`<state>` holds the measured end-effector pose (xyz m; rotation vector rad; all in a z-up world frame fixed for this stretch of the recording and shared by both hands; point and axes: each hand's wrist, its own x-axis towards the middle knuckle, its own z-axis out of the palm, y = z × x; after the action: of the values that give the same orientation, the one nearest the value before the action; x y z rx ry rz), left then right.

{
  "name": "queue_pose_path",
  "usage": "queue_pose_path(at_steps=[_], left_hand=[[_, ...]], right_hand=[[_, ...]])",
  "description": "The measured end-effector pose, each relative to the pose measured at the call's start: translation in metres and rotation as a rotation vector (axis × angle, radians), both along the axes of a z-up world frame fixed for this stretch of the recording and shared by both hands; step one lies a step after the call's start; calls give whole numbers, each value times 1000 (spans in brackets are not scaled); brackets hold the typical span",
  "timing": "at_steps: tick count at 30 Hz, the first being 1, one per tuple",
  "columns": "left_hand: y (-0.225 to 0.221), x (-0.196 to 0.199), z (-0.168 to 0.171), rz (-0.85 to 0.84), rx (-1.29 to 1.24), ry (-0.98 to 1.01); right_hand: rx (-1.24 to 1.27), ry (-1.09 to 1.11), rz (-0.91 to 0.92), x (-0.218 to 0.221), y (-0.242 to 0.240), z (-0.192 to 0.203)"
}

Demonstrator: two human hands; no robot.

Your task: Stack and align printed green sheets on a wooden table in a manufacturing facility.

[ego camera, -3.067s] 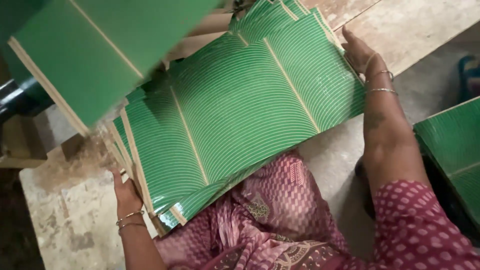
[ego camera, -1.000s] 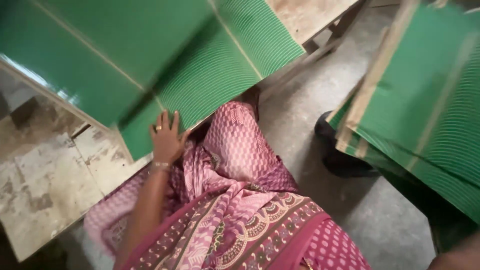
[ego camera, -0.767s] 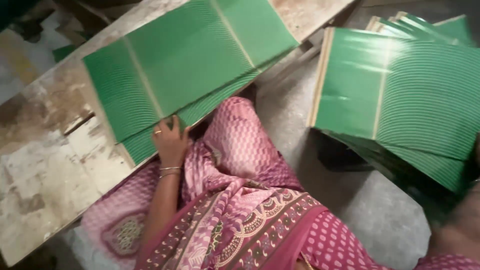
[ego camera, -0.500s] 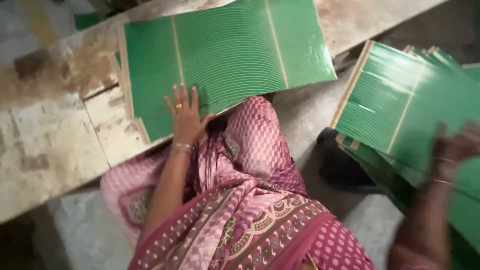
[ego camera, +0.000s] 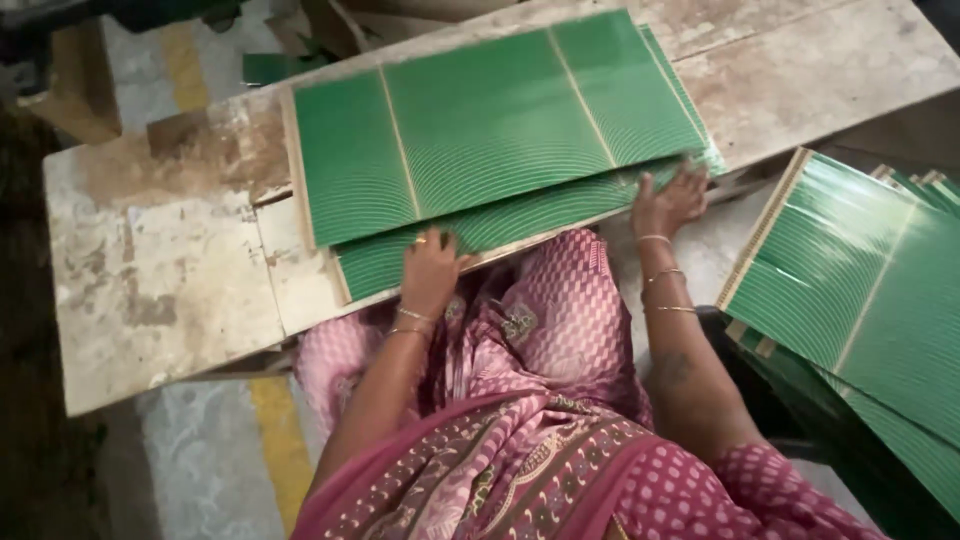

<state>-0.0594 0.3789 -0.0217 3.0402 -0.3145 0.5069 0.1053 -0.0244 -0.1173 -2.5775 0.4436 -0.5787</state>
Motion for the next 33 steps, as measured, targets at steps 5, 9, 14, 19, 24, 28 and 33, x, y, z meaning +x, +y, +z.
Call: queue_pose_path(at_steps=[5, 9, 14, 19, 24, 28, 33], left_hand=[[9, -6, 27, -42, -67, 50], [25, 3, 39, 9, -85, -176], [23, 0, 9, 53, -170, 19], [37, -5, -5, -17, -215, 53], [111, -3, 13, 257, -510, -129], [212, 40, -89, 547, -725, -232], [180, 58, -38, 773, -965, 113]], right_hand=[[11, 314, 209, -7, 55, 47], [-56, 422, 113, -13, 78, 78], [-56, 302, 62, -34, 59, 64], [167, 136, 8, -23, 11, 70], [427, -168, 20, 54, -96, 68], [622, 122, 270, 119, -136, 36], [-224, 212, 246, 127, -102, 16]])
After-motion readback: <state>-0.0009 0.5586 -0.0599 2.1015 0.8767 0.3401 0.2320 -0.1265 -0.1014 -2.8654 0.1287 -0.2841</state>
